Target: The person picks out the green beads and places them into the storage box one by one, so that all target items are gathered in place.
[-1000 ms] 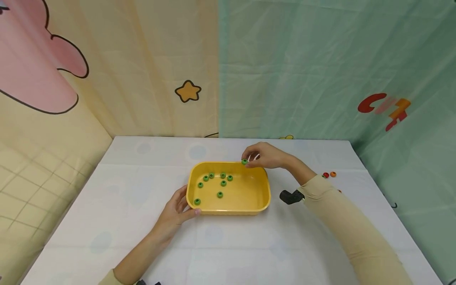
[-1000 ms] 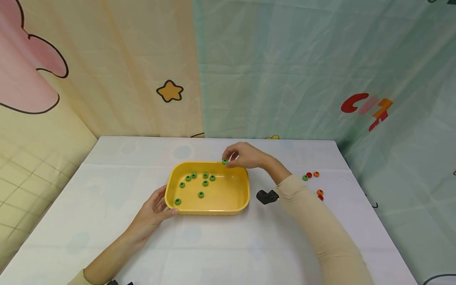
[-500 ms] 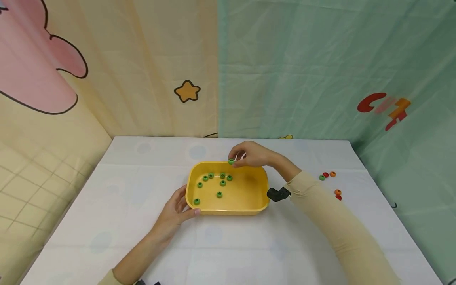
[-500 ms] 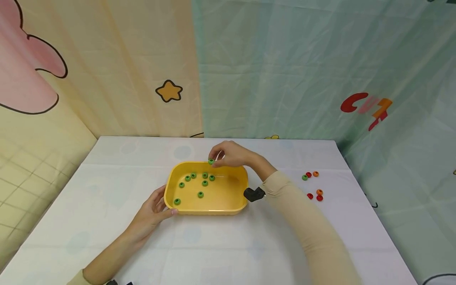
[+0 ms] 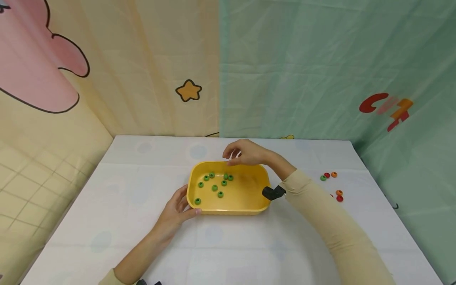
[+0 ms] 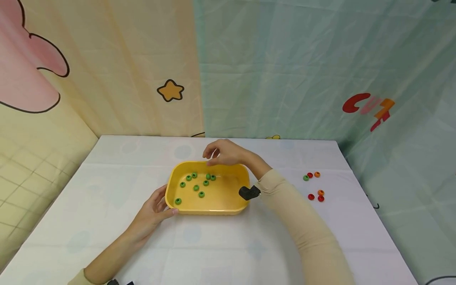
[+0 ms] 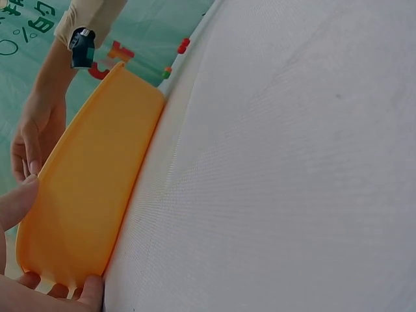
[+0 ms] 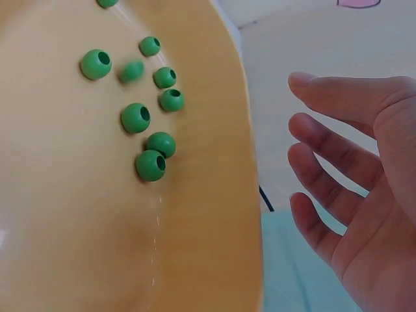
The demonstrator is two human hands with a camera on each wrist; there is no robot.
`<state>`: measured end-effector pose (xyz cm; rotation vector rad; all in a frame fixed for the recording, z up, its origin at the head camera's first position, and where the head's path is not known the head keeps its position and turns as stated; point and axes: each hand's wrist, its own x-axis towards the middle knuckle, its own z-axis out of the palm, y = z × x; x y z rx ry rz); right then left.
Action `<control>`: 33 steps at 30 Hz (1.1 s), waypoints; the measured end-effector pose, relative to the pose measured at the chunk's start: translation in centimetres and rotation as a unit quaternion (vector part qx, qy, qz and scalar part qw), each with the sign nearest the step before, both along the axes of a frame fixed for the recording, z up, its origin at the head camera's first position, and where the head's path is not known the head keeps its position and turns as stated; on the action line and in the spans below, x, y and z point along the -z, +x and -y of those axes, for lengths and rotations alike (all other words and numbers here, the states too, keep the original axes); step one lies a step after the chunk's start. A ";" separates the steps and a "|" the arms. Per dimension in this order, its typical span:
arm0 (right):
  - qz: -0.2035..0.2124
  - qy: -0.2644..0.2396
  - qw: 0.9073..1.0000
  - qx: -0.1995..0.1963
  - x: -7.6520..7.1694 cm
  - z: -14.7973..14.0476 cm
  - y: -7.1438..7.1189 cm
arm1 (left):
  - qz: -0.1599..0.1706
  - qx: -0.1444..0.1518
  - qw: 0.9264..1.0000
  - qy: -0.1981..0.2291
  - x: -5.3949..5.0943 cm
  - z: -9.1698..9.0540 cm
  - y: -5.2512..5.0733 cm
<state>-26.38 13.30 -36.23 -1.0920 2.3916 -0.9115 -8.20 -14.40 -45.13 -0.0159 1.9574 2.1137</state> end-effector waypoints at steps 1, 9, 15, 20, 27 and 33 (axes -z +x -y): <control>0.001 0.002 1.000 0.004 0.0 -0.2 0.0 | -0.001 0.000 1.000 0.000 0.0 0.0 0.0; 0.017 0.006 0.999 0.035 0.1 -2.1 0.4 | -0.001 0.000 1.000 0.000 0.0 0.0 0.0; 0.028 0.008 0.998 0.064 0.3 -4.0 0.6 | -0.002 0.001 1.000 0.005 0.0 0.0 0.0; 0.039 0.010 0.996 0.086 0.4 -5.9 1.0 | 0.002 -0.001 1.000 0.000 0.0 0.0 0.0; 0.038 0.000 0.994 0.103 0.5 -8.6 1.5 | 0.003 0.000 1.000 0.000 0.0 0.0 0.0; 0.031 0.003 0.992 0.119 0.8 -10.3 1.7 | 0.000 -0.002 1.000 0.000 -0.1 0.0 0.0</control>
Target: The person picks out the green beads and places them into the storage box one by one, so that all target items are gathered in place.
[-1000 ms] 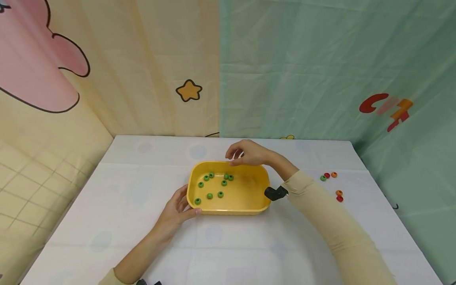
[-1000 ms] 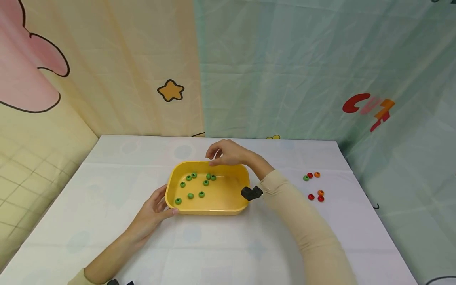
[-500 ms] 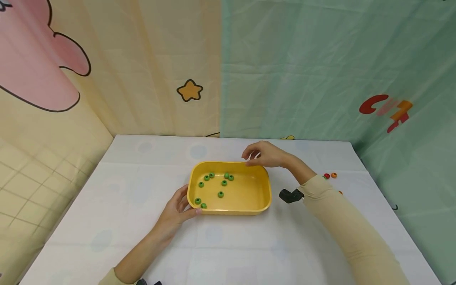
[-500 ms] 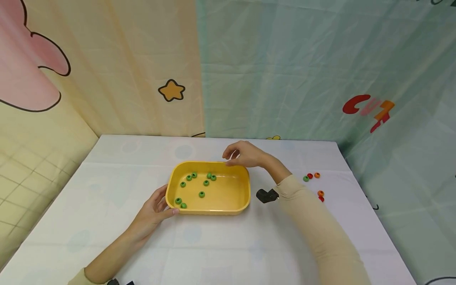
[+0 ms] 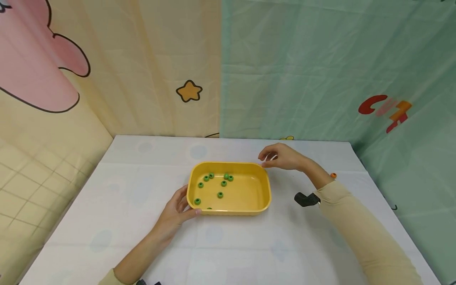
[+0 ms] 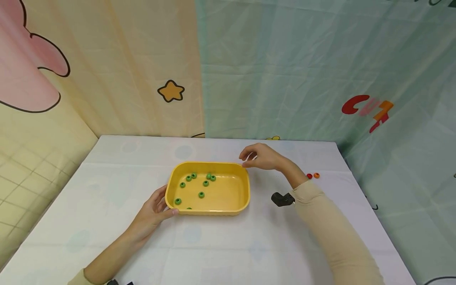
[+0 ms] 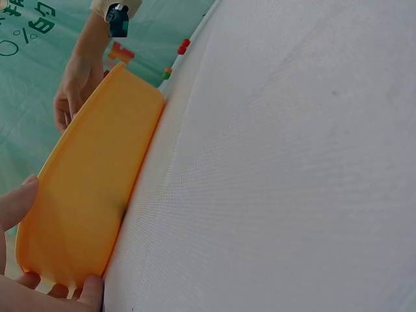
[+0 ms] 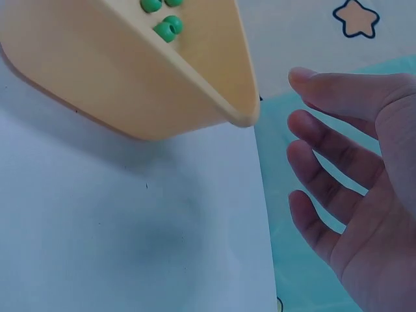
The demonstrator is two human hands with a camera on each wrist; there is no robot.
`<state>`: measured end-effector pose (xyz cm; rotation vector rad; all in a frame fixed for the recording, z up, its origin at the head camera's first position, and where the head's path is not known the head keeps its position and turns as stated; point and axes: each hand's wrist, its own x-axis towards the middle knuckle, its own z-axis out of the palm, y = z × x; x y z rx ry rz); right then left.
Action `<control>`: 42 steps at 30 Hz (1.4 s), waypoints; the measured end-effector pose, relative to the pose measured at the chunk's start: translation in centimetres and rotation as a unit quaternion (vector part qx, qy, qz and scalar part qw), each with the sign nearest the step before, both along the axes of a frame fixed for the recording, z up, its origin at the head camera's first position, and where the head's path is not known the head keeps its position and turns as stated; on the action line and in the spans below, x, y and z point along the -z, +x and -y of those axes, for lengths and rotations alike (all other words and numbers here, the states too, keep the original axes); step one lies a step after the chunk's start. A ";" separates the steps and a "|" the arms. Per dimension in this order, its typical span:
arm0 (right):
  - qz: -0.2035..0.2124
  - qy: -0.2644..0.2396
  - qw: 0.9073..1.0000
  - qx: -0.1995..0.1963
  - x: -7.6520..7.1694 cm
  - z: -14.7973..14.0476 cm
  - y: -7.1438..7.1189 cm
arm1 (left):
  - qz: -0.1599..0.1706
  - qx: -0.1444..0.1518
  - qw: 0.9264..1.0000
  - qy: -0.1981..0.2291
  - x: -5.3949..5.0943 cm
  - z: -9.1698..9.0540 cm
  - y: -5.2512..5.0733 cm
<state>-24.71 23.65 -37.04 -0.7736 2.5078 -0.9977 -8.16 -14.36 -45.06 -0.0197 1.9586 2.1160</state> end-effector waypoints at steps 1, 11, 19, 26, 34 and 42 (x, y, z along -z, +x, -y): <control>0.001 -0.001 1.000 0.002 0.0 -0.3 0.0 | 0.001 0.000 1.000 -0.001 0.0 0.0 0.0; -0.005 0.007 1.000 0.013 0.2 -2.2 0.2 | 0.003 -0.005 1.000 -0.001 0.0 0.0 0.0; -0.005 0.014 0.999 0.032 0.1 -4.1 0.5 | 0.003 -0.002 1.000 0.000 -0.1 0.0 0.0; 0.002 0.017 0.998 0.053 0.2 -6.2 1.0 | 0.003 -0.003 1.000 -0.006 -0.1 0.0 0.0; 0.005 0.038 0.995 0.092 0.3 -8.8 1.6 | 0.005 -0.004 1.000 -0.002 -0.1 -0.1 0.1; 0.002 0.037 0.992 0.118 0.7 -11.5 2.4 | 0.007 0.000 1.000 -0.007 -0.2 0.0 0.1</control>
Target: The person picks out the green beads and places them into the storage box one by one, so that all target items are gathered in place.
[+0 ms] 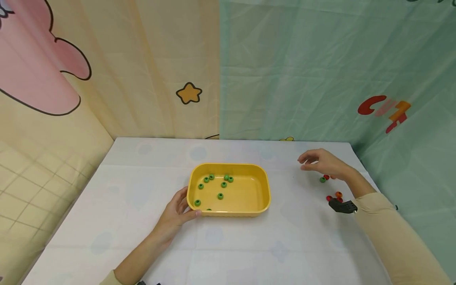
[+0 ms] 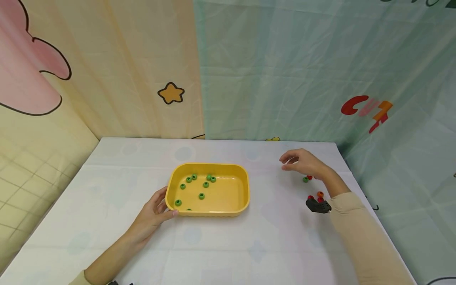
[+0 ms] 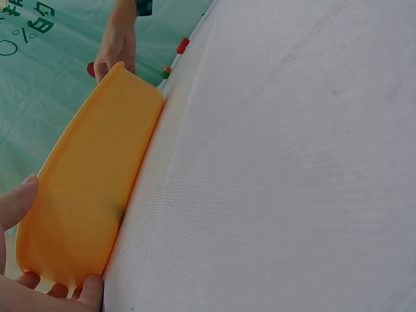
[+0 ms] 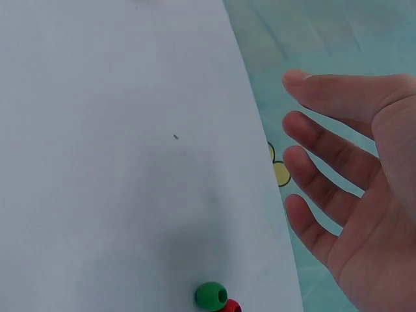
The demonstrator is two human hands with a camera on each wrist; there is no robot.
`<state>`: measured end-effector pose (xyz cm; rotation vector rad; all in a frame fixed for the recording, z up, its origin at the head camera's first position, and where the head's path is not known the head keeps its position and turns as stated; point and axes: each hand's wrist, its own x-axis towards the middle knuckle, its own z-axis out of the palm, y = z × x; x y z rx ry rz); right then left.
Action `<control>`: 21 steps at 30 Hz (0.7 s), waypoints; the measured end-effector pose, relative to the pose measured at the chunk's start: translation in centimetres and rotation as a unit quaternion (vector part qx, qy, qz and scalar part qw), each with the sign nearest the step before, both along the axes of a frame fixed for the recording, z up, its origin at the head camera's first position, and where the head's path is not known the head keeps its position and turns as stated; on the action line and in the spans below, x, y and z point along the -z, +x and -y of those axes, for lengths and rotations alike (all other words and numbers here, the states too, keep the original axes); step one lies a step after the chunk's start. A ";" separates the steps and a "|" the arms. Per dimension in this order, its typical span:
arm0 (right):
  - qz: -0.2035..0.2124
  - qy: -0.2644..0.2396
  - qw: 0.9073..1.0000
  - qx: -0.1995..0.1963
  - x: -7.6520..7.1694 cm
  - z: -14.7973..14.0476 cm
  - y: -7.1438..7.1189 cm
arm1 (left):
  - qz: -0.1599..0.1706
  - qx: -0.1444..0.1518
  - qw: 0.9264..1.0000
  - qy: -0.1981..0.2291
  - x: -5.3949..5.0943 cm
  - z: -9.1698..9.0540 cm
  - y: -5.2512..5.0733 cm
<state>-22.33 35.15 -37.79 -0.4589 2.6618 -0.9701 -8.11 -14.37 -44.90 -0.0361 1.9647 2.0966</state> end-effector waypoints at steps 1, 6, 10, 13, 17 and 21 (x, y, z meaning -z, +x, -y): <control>0.001 0.002 1.000 0.004 0.1 -0.3 0.1 | 0.000 -0.001 1.000 -0.001 0.0 0.0 0.0; 0.012 0.012 0.999 0.029 0.3 -2.0 0.3 | 0.001 -0.002 1.000 -0.004 -0.1 -0.1 0.0; 0.024 0.012 0.999 0.044 0.7 -3.2 0.2 | 0.001 -0.005 1.000 -0.007 -0.1 -0.1 -0.1; 0.039 0.009 0.998 0.053 1.3 -4.4 0.1 | 0.001 -0.005 1.000 -0.009 -0.1 -0.1 -0.1; 0.067 0.003 0.996 0.065 2.2 -5.8 0.3 | 0.000 -0.004 1.000 -0.007 0.0 -0.1 0.0; 0.079 -0.004 0.994 0.069 2.9 -6.7 0.7 | 0.001 -0.007 1.000 -0.008 -0.1 -0.1 0.0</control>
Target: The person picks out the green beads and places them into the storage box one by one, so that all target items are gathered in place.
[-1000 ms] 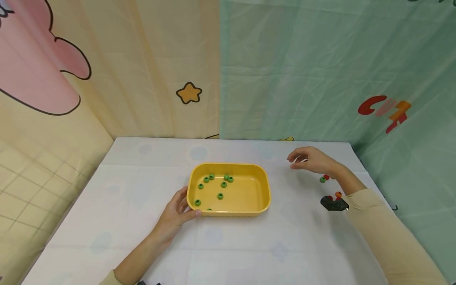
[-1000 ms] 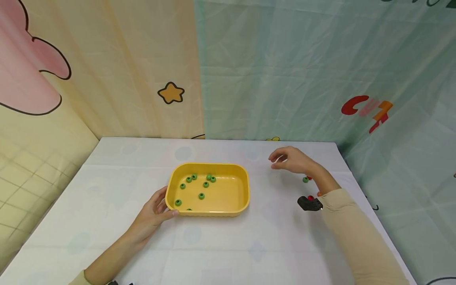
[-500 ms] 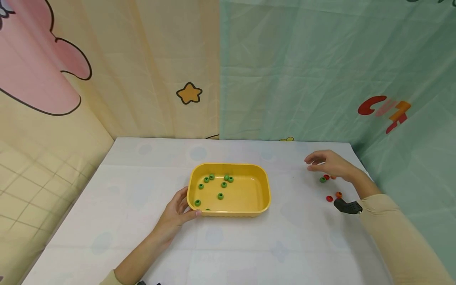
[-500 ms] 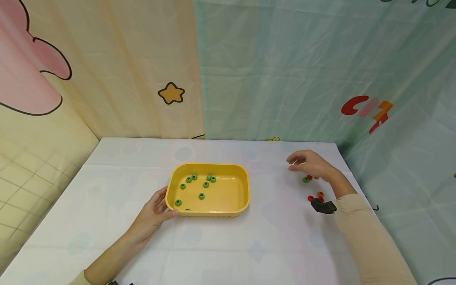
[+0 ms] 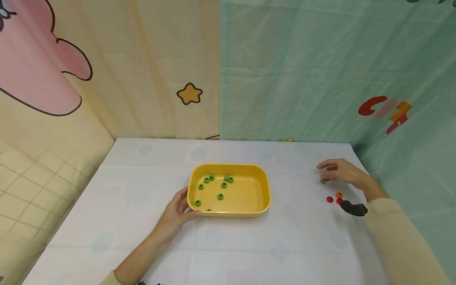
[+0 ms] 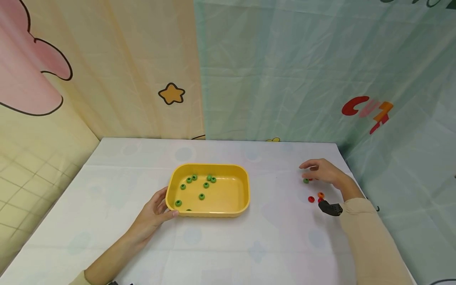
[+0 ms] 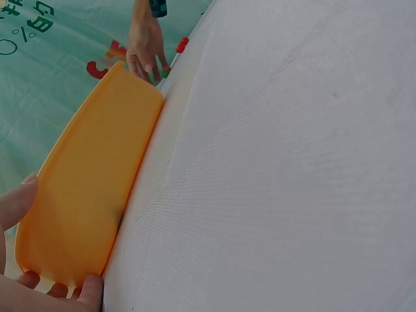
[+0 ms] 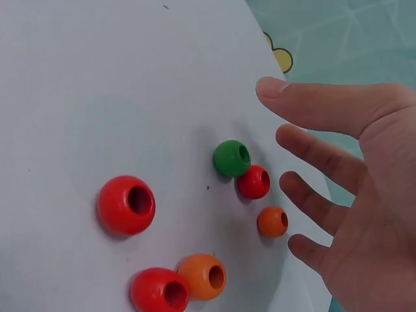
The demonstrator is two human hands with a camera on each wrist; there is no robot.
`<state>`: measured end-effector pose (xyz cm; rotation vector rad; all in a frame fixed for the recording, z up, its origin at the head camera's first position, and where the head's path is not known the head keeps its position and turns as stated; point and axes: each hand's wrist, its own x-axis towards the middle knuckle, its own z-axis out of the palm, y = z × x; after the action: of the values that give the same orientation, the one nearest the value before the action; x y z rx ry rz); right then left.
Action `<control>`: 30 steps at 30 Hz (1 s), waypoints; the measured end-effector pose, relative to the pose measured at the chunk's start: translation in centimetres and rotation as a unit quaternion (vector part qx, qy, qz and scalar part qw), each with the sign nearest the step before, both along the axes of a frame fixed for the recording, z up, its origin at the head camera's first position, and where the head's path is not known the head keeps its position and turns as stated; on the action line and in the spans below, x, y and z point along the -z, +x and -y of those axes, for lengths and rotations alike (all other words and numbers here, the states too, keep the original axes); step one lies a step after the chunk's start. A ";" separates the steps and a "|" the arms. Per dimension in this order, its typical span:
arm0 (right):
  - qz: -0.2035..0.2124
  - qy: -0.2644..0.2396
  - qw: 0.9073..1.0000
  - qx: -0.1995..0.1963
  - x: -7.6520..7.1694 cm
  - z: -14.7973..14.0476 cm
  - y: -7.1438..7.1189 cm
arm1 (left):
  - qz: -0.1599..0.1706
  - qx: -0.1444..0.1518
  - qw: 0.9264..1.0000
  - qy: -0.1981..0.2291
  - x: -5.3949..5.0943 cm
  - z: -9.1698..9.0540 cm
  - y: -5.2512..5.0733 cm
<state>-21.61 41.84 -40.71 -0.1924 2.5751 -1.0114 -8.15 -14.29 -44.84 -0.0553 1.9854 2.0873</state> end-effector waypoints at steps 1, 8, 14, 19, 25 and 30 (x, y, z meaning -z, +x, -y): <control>0.000 0.002 1.000 0.000 0.2 -0.2 0.1 | 0.001 0.000 1.000 -0.001 0.0 0.0 0.0; -0.002 -0.004 1.000 -0.002 1.3 -1.3 0.6 | -0.003 0.004 1.000 0.002 -0.1 0.1 0.0; -0.016 -0.012 1.000 -0.012 2.7 -2.0 0.7 | -0.003 0.005 1.000 0.004 -0.1 0.1 0.0; -0.024 -0.009 1.000 -0.007 3.4 -1.9 0.4 | -0.001 0.006 1.000 0.006 -0.1 0.1 0.1; -0.020 -0.017 1.000 0.011 3.8 -2.0 0.4 | -0.003 0.007 1.000 0.006 0.0 0.1 0.1; -0.021 -0.023 0.999 0.012 3.9 -2.0 0.4 | -0.003 0.007 1.000 0.005 0.1 0.1 0.1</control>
<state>-21.20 43.88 -44.65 -0.1963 2.5989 -1.0883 -8.05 -14.40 -44.91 -0.0331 1.9735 2.0895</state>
